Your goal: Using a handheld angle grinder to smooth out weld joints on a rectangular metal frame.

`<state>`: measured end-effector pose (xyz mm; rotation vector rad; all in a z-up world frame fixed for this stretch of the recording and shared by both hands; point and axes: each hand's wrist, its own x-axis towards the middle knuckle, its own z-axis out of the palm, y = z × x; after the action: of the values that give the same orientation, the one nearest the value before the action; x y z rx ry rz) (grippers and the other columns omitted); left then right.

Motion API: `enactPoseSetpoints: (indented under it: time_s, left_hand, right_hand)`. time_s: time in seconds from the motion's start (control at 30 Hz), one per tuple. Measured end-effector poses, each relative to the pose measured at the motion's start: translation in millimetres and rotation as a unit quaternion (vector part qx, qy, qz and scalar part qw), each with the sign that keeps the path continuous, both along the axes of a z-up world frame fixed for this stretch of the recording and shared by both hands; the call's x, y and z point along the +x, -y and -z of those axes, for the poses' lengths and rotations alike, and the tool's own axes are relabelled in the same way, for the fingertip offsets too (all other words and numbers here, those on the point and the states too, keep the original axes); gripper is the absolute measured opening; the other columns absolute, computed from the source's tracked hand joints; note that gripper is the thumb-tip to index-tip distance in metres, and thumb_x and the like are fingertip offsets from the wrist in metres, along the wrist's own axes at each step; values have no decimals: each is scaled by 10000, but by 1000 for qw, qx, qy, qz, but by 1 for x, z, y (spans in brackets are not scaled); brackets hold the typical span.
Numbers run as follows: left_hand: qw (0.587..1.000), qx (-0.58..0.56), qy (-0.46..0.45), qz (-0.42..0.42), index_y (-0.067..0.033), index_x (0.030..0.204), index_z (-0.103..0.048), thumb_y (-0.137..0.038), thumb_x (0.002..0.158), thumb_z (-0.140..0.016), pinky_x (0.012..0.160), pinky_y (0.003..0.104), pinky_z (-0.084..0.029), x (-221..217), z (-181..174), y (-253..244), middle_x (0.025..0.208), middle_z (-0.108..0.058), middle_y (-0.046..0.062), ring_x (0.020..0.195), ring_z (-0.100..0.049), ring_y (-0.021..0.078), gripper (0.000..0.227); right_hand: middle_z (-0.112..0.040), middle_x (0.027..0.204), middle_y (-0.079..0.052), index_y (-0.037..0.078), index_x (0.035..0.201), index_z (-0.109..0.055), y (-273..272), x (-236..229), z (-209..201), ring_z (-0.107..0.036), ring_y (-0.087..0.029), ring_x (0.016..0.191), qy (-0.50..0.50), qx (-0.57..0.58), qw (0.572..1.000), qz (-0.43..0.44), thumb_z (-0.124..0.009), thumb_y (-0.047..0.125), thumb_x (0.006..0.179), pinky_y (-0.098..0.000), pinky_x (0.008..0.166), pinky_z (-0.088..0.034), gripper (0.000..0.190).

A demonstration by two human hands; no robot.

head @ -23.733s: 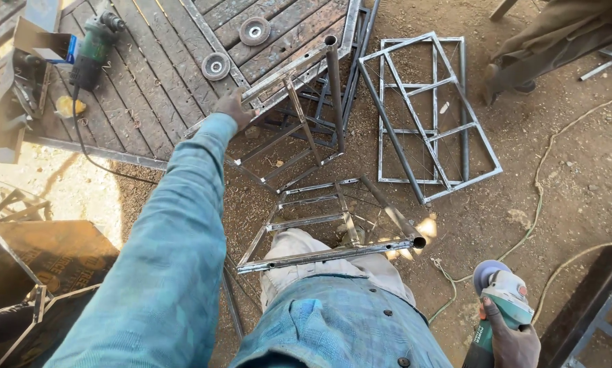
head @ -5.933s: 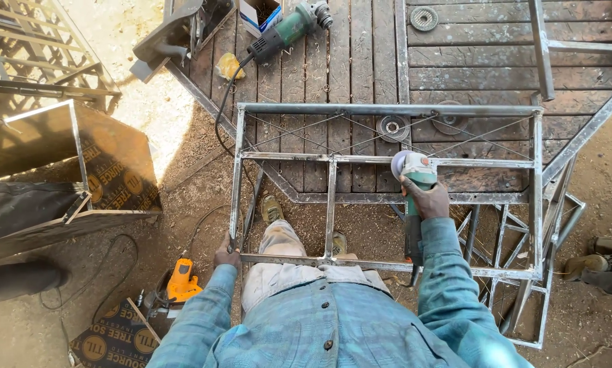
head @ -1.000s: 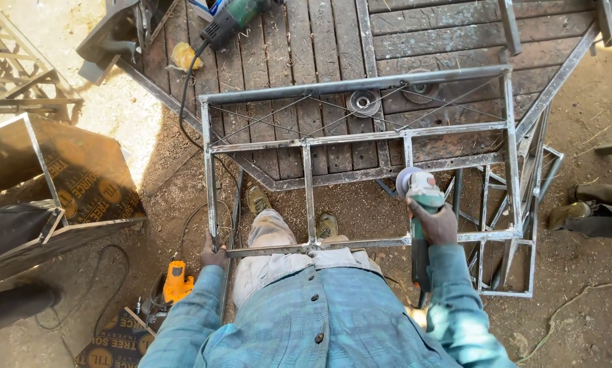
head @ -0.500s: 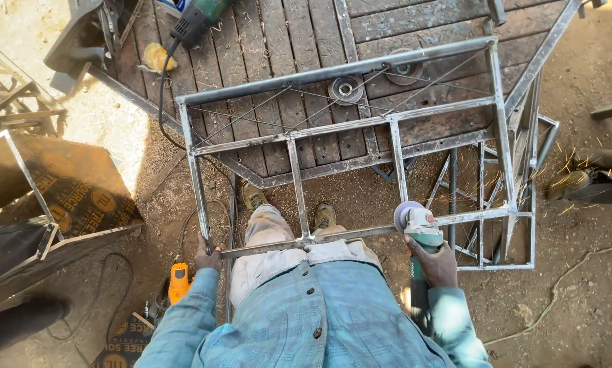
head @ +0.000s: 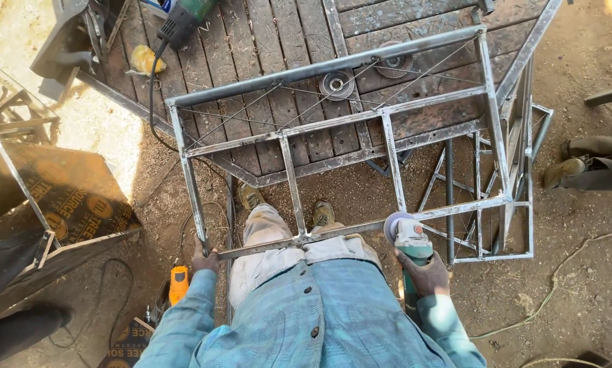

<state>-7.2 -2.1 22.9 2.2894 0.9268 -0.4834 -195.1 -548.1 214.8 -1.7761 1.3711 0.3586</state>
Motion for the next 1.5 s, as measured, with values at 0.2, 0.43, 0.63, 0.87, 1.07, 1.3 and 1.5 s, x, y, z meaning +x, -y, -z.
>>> enactPoseSetpoints:
  time_s: [0.2,0.43,0.63,0.87,1.07,1.3,1.5]
  left_hand:
    - [1000,11,17,-8,-496,1570,-389,-222,916,-735,930,393,-577,1,12,-3,1112,-746,52,1015,-716,244,789]
    - [1000,8,7,22,-447,1587,-385,-221,916,-729,861,426,-606,4,11,-12,1124,-741,84,1006,-718,269,787]
    - [1000,4,10,15,-450,1583,-392,-221,915,-736,764,418,-635,4,11,-9,1120,-740,90,954,-727,296,786]
    - [1000,-2,-11,13,-420,1590,-386,-189,941,-697,790,462,-637,3,-24,8,1148,-738,104,984,-724,334,756]
    - [1000,-9,11,-7,-415,1579,-414,-153,940,-702,750,469,-642,3,-21,8,1142,-738,93,955,-722,335,748]
    - [1000,6,-13,-5,-417,1567,-443,-224,959,-702,788,472,-648,8,-23,5,1185,-724,142,1007,-716,356,688]
    - [999,-13,25,-25,-383,1544,-480,-194,942,-711,720,438,-658,8,10,-5,1121,-731,139,929,-725,344,671]
  right_hand:
    - [-678,1120,-361,-93,1240,-621,4,-1,-17,-638,-510,1148,20,-23,999,30,-917,613,684,-586,1020,-477,946]
    - [-707,1105,-299,-42,1209,-628,11,0,-5,-658,-460,1150,-10,-36,999,-3,-901,639,673,-555,1017,-505,908]
    - [-711,1106,-291,-17,1194,-630,12,0,-5,-658,-461,1152,-18,-21,1000,2,-910,661,636,-558,1001,-519,922]
    - [-700,1116,-287,2,1230,-651,44,-11,14,-650,-456,1149,35,-44,997,61,-897,682,710,-573,1000,-499,891]
    - [-687,1083,-270,-1,1220,-656,87,-18,38,-648,-436,1111,77,-92,986,117,-921,691,742,-566,999,-496,882]
    - [-690,1110,-234,36,1212,-666,139,-8,59,-640,-372,1153,123,-151,971,140,-930,673,790,-512,1009,-491,808]
    - [-676,1119,-295,-81,1188,-689,153,0,53,-644,-406,1129,121,-198,950,211,-935,695,844,-528,982,-507,883]
